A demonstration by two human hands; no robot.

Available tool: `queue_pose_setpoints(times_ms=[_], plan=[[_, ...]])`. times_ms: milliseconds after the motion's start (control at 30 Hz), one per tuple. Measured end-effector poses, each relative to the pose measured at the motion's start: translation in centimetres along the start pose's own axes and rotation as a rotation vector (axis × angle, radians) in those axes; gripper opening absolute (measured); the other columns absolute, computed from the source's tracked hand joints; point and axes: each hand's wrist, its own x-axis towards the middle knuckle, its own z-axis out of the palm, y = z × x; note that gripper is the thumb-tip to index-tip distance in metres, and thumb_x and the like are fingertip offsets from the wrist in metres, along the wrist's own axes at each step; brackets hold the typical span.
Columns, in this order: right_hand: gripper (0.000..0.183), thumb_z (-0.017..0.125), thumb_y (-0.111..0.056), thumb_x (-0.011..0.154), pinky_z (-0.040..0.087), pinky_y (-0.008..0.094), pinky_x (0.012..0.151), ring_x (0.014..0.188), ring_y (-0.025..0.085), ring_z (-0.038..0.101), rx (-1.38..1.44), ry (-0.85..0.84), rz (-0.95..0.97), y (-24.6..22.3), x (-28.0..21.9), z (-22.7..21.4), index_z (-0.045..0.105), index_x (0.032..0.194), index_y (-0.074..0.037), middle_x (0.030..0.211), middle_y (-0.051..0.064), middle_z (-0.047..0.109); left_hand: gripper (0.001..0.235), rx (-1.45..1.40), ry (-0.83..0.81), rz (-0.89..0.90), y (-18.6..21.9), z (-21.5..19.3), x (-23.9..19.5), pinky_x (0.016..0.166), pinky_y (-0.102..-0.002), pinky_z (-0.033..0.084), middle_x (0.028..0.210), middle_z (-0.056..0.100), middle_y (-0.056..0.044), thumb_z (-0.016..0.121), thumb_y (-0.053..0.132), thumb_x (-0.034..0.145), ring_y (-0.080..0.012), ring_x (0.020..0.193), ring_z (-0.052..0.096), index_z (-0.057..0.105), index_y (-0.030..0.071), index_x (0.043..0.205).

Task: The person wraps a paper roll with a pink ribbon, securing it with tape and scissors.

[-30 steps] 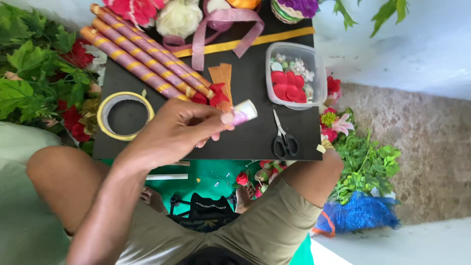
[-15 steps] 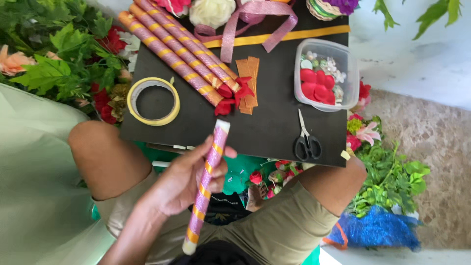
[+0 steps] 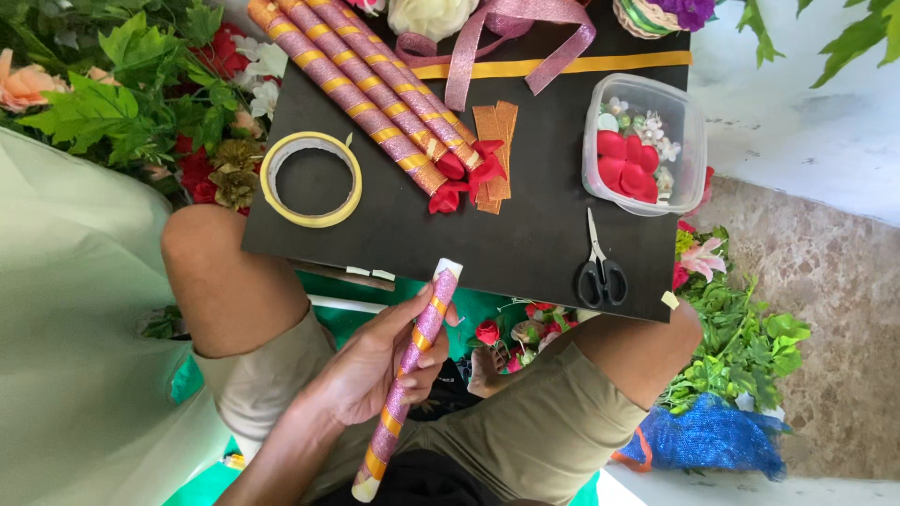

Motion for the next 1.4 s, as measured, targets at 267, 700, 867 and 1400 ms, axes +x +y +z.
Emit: queue_pose_setpoints(times_ms=[267, 700, 867, 1400], plan=[[0.022, 0.055, -0.030, 0.102, 0.060, 0.042, 0.083, 0.086, 0.029, 0.070, -0.398, 0.376, 0.111, -6.7, 4.5, -4.7, 0.051, 0.088, -0.014, 0.098, 0.009, 0.068, 0.054, 0.023, 0.103, 0.024, 0.1, -0.6, -2.0, 0.044, -0.027, 0.032, 0.067, 0.042, -0.004, 0.050, 0.055, 0.104, -0.0120, 0.045, 0.032, 0.065, 0.004, 0.111], [0.034, 0.084, -0.039, 0.093, 0.043, 0.039, 0.059, 0.063, 0.016, 0.063, -1.354, 1.073, 0.865, -2.1, 5.8, -23.4, 0.075, 0.078, -0.009, 0.066, 0.004, 0.069, 0.046, 0.218, 0.156, 0.212, -0.8, 0.1, -3.1, 0.038, -0.033, 0.045, 0.066, 0.054, -0.014, 0.056, 0.044, 0.102, -0.0166, 0.041, 0.043, 0.063, -0.001, 0.107], [0.016, 0.087, -0.023, 0.086, 0.050, 0.031, 0.063, 0.071, 0.009, 0.068, -1.271, 1.072, 0.713, 0.1, 4.2, -26.6, 0.078, 0.079, -0.010, 0.076, 0.002, 0.077, 0.048, 0.232, 0.143, 0.188, -0.9, 0.3, -3.2, 0.040, -0.031, 0.043, 0.066, 0.054, -0.012, 0.055, 0.046, 0.101, -0.0151, 0.041, 0.042, 0.064, 0.000, 0.108], [0.013, 0.083, -0.006, 0.103, 0.055, 0.026, 0.070, 0.074, 0.010, 0.063, -1.191, 1.039, 0.240, -1.9, 3.9, -24.6, 0.072, 0.096, -0.010, 0.090, 0.002, 0.074, 0.048, 0.220, 0.147, 0.208, 0.1, 1.3, -2.4, 0.046, -0.034, 0.057, 0.067, 0.056, -0.011, 0.057, 0.049, 0.100, -0.0173, 0.047, 0.054, 0.061, 0.002, 0.099]])
